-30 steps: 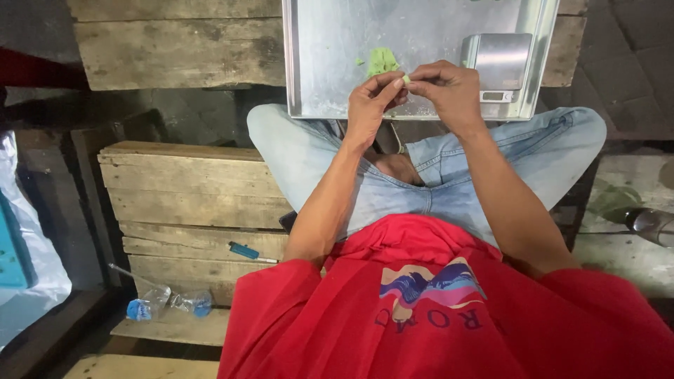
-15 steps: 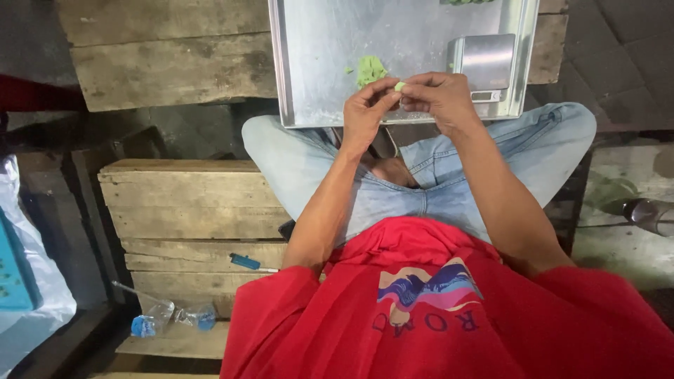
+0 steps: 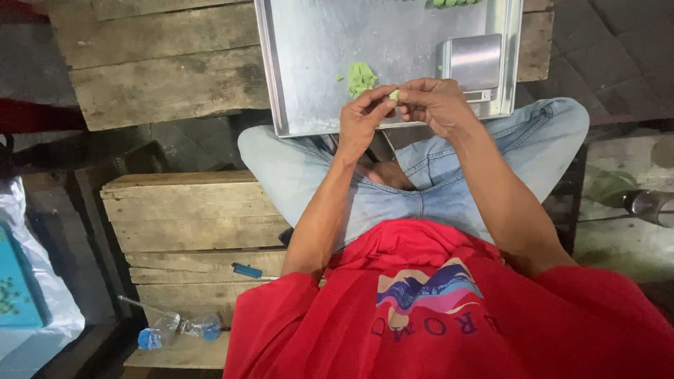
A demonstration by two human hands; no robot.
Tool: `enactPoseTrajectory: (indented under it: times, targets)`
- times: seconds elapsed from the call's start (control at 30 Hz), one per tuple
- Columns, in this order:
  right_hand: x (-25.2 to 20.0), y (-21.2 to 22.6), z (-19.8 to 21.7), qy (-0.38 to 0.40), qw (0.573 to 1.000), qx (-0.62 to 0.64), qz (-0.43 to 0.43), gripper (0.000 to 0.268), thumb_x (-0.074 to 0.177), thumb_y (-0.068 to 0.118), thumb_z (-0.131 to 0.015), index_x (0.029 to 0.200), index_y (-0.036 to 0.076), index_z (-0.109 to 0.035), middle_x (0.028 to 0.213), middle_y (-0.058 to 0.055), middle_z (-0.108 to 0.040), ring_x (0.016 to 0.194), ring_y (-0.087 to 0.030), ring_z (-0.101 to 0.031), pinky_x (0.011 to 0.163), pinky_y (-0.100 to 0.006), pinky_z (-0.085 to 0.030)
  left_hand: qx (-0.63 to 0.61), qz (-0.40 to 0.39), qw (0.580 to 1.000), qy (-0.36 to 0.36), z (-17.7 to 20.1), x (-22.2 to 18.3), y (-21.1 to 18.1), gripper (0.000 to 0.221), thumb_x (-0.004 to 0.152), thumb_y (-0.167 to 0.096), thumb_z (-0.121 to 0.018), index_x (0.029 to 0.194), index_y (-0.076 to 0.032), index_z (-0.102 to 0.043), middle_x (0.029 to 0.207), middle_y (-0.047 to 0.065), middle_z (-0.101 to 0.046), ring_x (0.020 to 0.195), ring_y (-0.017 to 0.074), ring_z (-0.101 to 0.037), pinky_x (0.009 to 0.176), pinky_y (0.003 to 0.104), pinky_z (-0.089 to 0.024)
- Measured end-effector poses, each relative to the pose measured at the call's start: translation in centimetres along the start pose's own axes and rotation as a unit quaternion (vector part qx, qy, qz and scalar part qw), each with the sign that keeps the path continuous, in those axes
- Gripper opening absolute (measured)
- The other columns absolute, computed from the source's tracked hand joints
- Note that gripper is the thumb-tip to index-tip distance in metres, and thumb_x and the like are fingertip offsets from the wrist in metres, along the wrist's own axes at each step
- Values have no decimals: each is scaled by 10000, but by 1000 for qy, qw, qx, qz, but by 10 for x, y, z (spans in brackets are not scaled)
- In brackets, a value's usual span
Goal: Weighing small pieces of dough on a digital scale, rolling them into balls, and arranging them on a tray.
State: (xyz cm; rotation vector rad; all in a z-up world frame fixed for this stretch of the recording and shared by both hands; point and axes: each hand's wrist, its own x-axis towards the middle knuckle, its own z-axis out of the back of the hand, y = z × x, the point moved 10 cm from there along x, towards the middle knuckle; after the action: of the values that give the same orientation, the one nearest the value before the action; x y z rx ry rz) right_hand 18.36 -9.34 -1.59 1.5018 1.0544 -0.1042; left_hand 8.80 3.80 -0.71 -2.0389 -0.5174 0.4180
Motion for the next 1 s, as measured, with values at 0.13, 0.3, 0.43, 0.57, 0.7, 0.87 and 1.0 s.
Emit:
enactPoseTrajectory:
  times: [0.13,0.3,0.43,0.57,0.7,0.87,1.0]
  targets:
    - [-10,16,-11,-6,997,-38,65,189,890,51,-853,1011,-37,-738,850,-185,-740,740,-232,-787,639,-315,-702,0,14,1000,-22,6,0,5,229,931,-79,-817,1154,-40,-782,960,127,-766,876,175,-751,761,344,-679]
    - [-18,29,-25,9,974,-142,177,145,961,24,-817,1067,-48,-749,901,-202,-739,827,-256,-780,715,-361,-689,77,-26,996,-34,13,0,4,204,990,-164,-786,1190,-126,-794,1089,70,-759,1050,148,-703,858,378,-641]
    - [-43,57,-48,12,886,-287,365,160,1019,-35,-755,1177,-23,-778,991,-215,-742,893,-312,-750,697,-397,-640,78,-44,994,-64,20,0,14,186,993,-141,-777,1174,-101,-791,1025,99,-761,978,141,-697,818,344,-646]
    - [-51,62,-58,5,841,-334,426,248,1009,-7,-783,1252,41,-777,1026,-188,-751,898,-268,-734,713,-372,-609,111,-61,988,-91,19,-2,-1,182,1004,-177,-772,1180,-138,-794,1057,99,-774,1041,148,-690,888,373,-604]
    - [-50,54,-60,32,832,-341,436,292,1022,16,-737,1305,-39,-690,1144,-197,-680,993,-260,-683,809,-319,-595,113,30,989,-88,16,-3,-1,261,971,-207,-728,1194,-75,-766,1117,70,-742,1046,150,-695,913,251,-635]
    - [-42,56,-42,-20,882,-273,383,194,1020,26,-731,1214,13,-740,1063,-156,-693,918,-217,-694,787,-296,-661,79,52,994,-45,9,-2,-1,272,978,-264,-722,1193,-106,-775,1139,78,-740,1033,185,-683,874,298,-605]
    - [-38,53,-30,-12,890,-266,371,182,1030,29,-740,1210,23,-768,1003,-207,-719,855,-259,-733,720,-376,-600,48,49,996,-50,13,4,15,205,1001,-176,-757,1180,-80,-789,989,184,-785,925,249,-768,836,392,-669]
